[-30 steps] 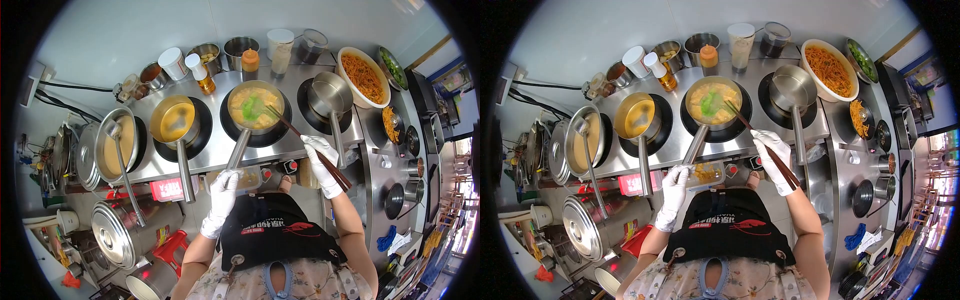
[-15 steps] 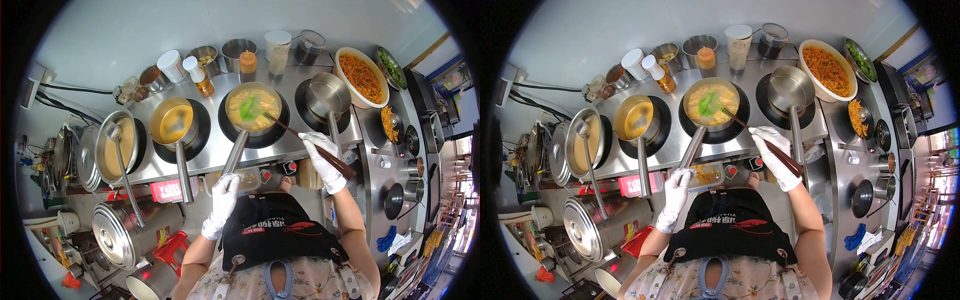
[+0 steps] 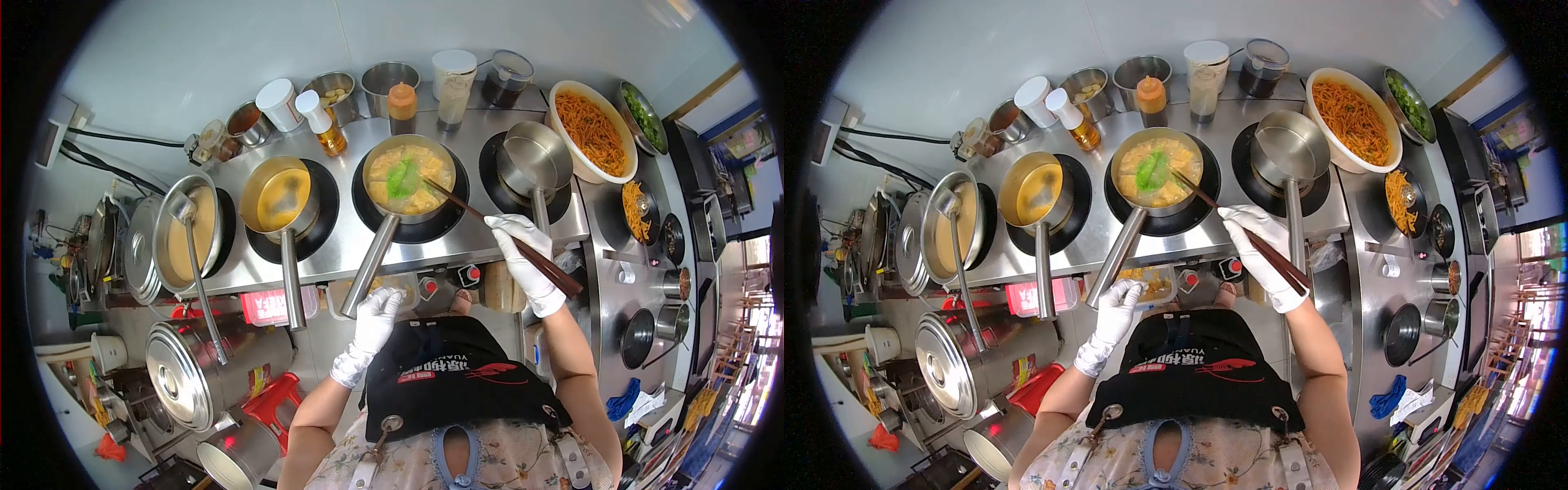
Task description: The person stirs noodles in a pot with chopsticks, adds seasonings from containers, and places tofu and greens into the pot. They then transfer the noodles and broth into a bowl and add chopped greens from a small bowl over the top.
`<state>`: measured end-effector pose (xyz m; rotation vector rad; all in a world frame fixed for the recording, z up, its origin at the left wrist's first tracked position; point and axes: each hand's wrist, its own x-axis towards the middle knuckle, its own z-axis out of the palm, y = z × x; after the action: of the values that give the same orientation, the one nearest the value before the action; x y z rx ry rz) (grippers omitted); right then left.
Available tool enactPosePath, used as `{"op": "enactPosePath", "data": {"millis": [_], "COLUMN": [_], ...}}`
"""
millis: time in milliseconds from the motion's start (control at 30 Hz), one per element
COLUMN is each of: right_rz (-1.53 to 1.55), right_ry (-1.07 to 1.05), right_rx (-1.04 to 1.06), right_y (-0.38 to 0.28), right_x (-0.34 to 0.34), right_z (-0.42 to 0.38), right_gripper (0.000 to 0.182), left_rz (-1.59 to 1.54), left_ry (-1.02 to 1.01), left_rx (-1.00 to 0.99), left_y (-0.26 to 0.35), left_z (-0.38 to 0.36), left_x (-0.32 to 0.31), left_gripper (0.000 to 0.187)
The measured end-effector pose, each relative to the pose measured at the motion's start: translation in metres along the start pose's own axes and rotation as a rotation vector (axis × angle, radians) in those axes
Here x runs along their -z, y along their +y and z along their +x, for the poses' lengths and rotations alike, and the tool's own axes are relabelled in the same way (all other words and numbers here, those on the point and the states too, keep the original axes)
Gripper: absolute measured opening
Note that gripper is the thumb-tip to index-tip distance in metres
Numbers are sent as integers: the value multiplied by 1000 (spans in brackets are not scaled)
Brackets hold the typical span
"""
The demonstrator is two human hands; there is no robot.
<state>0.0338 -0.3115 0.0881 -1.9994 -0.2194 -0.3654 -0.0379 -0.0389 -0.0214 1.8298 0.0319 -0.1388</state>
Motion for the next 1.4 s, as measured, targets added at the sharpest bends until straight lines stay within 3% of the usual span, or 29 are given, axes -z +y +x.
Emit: {"op": "enactPosePath", "data": {"millis": [200,367,467,533,700,867,933,1000,1100,1167,1300,1367,1400], "right_rz": [23,72,174,168,163,195,136,281,605,654,588,592,599], "right_ry": [-108,-47,-104,-135,-185,-138,-69,11,90,134,98,116,134], "right_rx": [-31,28,54,55,-17,-5,114,75,-229,-292,-293,-286,-277], "right_y": [11,13,27,41,45,33,39,42,56,62,66,65,64], "right_x": [1,5,-9,-14,-4,19,30,38,49,54,65,68,69], "right_z": [6,12,20,22,25,25,26,26,19,17,10,7,5], "right_gripper": [16,19,20,21,22,24,19,16,20,19,22,22,23], "left_rz": [36,65,-66,-324,-423,-278,-263,-235,-173,-408,-412,-387,-387], "left_ry": [-27,-10,-20,-7,83,67,106,178,311,433,388,444,442], "left_rx": [9,104,282,556,741,729,709,713,702,733,741,667,665], "left_y": [-24,-60,-89,-130,-183,-236,-241,-247,-269,-278,-275,-325,-319], "left_z": [1,13,26,37,52,60,64,67,66,69,72,77,77], "left_x": [-22,-40,-53,-64,-93,-118,-126,-133,-145,-150,-158,-171,-172], "left_gripper": [15,17,20,20,17,18,20,23,28,33,38,40,40]}}
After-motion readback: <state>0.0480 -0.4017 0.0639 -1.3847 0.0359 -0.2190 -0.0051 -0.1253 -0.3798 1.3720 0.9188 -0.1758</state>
